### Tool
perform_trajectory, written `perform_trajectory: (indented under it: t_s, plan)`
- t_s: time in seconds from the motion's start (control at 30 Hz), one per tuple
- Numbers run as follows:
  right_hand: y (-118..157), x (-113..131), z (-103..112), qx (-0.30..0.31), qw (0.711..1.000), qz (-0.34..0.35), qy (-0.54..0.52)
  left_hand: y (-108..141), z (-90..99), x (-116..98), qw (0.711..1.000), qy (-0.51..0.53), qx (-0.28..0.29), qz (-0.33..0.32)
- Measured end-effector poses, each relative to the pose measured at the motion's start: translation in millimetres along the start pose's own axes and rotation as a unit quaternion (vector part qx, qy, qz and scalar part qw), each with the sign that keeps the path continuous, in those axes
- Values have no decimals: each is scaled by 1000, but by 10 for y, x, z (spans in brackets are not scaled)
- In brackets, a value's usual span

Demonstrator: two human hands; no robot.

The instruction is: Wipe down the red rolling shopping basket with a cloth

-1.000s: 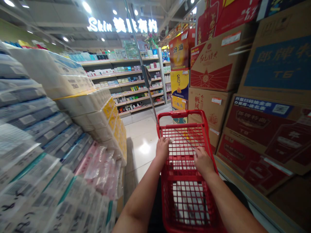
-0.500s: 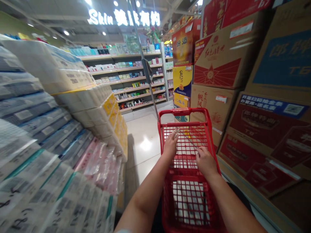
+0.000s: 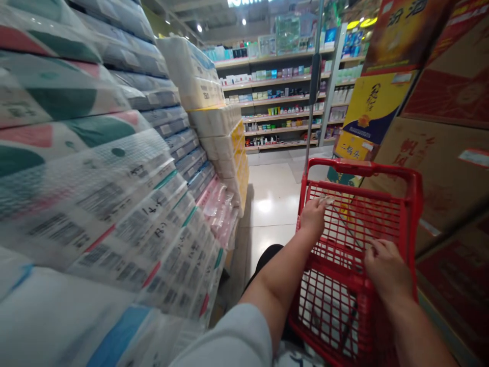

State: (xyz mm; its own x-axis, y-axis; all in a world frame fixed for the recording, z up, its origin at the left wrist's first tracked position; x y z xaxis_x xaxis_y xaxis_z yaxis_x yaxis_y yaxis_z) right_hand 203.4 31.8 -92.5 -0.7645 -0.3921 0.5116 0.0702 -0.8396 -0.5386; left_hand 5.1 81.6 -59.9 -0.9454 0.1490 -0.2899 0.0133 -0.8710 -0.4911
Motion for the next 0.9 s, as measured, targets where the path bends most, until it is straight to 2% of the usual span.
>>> perform_trajectory:
  t_s: [0.07,0.2,0.27,0.37,0.4,0.53,0.6,0.7,0.73,0.77,0.9]
  plan:
    - [3,-6,-19,5,1000,13,-5,63,-2,-65,1000,19,0,-12]
    - [19,-32,-64,14,999,33,-13,192,7,-295,990,16,25,-138]
    - [23,-44,-57,-1,1000,22,-7,174,48,-246,992,4,27,-119]
    - [17,-24,-48,-14,1000,16,10,125,75,-110,999,8,29,-34]
    - [11,-16,-47,-17,1000,16,18,131,62,-125,998,15,34,-41]
    - [-7,-3,-51,-25,999,30,38,243,-3,-341,980,22,61,-187]
    - [-8,-6,-57,-24,998,32,40,243,16,-303,984,7,58,-167]
    - [0,-10,-61,-18,999,22,42,225,65,-161,997,-10,53,-61]
    - [3,-11,-58,-18,999,19,39,245,69,-159,997,-10,55,-52]
    - [5,-11,-55,-19,999,17,35,277,65,-189,996,-8,60,-65]
    - [4,-17,-56,-21,1000,14,15,415,69,-350,978,-13,73,-195]
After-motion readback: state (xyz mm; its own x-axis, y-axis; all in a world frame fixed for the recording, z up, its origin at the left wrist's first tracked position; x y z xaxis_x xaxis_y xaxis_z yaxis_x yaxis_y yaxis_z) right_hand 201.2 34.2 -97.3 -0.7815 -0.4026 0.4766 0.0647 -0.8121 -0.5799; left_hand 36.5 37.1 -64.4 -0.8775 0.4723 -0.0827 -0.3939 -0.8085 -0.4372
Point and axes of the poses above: each hand's wrist, its own y-axis away from the middle knuckle, its own z-axis out of the back of the hand, x = y × z, the point moved 6 cm from there along -y, towards the middle knuckle, and after that the axes turned 13 degrees about -y, right-handed, at the moved point
